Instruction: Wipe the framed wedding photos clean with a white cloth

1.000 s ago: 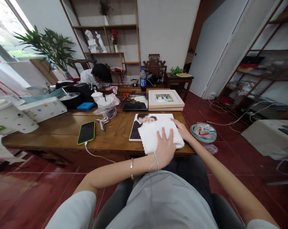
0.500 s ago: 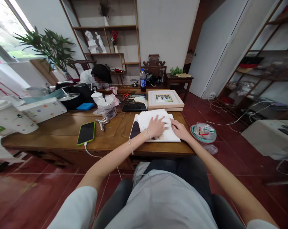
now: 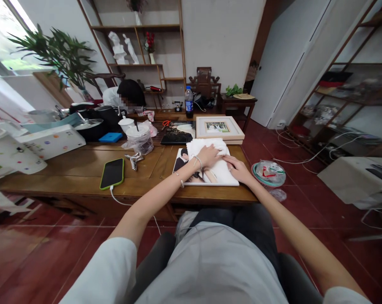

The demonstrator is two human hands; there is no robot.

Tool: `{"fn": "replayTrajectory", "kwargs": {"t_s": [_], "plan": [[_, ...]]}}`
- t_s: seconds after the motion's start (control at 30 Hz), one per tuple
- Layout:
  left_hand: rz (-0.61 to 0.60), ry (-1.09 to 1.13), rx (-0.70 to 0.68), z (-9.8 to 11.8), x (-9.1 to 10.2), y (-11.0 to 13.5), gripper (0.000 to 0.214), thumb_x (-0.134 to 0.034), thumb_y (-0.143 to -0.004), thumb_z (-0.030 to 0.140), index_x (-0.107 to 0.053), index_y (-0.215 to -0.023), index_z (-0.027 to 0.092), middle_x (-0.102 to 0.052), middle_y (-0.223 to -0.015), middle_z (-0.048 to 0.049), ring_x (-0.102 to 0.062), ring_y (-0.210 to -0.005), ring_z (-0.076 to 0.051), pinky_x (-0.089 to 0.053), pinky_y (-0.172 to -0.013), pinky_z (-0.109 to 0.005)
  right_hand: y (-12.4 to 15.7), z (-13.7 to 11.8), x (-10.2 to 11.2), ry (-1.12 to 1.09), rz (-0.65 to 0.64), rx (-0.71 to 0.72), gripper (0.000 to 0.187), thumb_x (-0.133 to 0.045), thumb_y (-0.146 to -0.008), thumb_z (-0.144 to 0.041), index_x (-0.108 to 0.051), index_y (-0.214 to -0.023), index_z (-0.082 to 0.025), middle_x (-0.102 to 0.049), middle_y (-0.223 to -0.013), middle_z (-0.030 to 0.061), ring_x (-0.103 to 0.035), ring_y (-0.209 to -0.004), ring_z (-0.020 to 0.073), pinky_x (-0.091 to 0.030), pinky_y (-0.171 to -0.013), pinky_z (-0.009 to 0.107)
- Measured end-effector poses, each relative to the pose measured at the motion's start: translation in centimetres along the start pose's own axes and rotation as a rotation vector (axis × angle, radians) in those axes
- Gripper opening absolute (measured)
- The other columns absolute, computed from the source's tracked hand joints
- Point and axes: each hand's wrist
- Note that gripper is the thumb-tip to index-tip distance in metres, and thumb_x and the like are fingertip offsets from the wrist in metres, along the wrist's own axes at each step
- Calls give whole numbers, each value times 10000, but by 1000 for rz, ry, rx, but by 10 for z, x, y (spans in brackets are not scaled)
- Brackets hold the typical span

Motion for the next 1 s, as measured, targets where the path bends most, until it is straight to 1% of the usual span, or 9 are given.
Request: {"fn": "replayTrajectory", "kwargs": {"t_s": [0.13,0.23,0.37,0.43,0.5,0.63,0.77,0.87,1.0], "plan": [[31,-23,110,6,0,28,368,-341,-942,308,-588,-1182,180,-536,-1313,-109,-372,-1277,-293,-331,-1012,-507,0,2,-1,-26,6,-14,423,-470,-781,-131,-665,-1139,-243,-606,-1258,35,-497,-1236,215,-330,-1100,430],[44,-55,89,33,0,62,337,-392,-911,274,-628,-1138,194,-418,-1437,-75,-304,-1326,-336,-309,-1017,-577,0,2,0,-16,2,-10,418,-465,-787,-133,-662,-1143,-227,-597,-1268,52,-493,-1239,217,-334,-1097,432],[61,-89,6,78,6,114,316,-433,-889,268,-663,-1093,195,-371,-1468,-78,-287,-1341,-367,-309,-1021,-591,0,1,0,-35,10,-12,408,-473,-784,-131,-667,-1127,-238,-603,-1261,45,-496,-1237,214,-334,-1096,439],[50,-85,-26,93,10,133,295,-449,-886,287,-686,-1043,206,-362,-1474,-69,-279,-1351,-363,-304,-1031,-585,0,1,0,-51,11,-11,404,-480,-783,-133,-667,-1123,-246,-608,-1255,38,-496,-1237,210,-331,-1098,440],[35,-79,-38,99,14,141,283,-457,-886,297,-698,-1008,213,-363,-1475,-57,-278,-1355,-359,-308,-1035,-579,0,2,0,-59,11,-12,402,-487,-782,-136,-666,-1124,-247,-610,-1253,38,-493,-1240,211,-328,-1099,445],[18,-53,-24,87,18,129,297,-436,-896,280,-676,-1055,204,-379,-1467,-60,-310,-1343,-347,-342,-1021,-563,-1,2,0,-48,6,-10,398,-487,-779,-132,-672,-1112,-248,-611,-1250,41,-500,-1234,217,-336,-1093,450],[-20,-26,10,54,14,89,328,-417,-905,267,-626,-1150,203,-379,-1468,-59,-305,-1341,-350,-346,-1007,-582,-1,2,1,-10,-2,-13,401,-466,-788,-136,-671,-1122,-222,-597,-1268,61,-496,-1237,217,-338,-1094,426],[-42,11,20,28,8,55,361,-382,-932,339,-586,-1205,222,-346,-1487,-52,-283,-1348,-342,-323,-1012,-599,0,1,2,-1,-3,-21,408,-464,-784,-136,-673,-1120,-236,-595,-1272,45,-494,-1239,215,-338,-1093,421],[-13,12,100,12,-1,27,409,-360,-944,394,-532,-1272,222,-314,-1502,-63,-253,-1357,-347,-274,-1031,-617,0,2,2,4,-6,-20,428,-460,-779,-132,-664,-1137,-248,-593,-1275,36,-492,-1240,209,-337,-1092,425]]}}
Point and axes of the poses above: each hand's wrist, its own y-axis away from the middle knuckle, its own x-axis out of the back of the hand, z = x × y
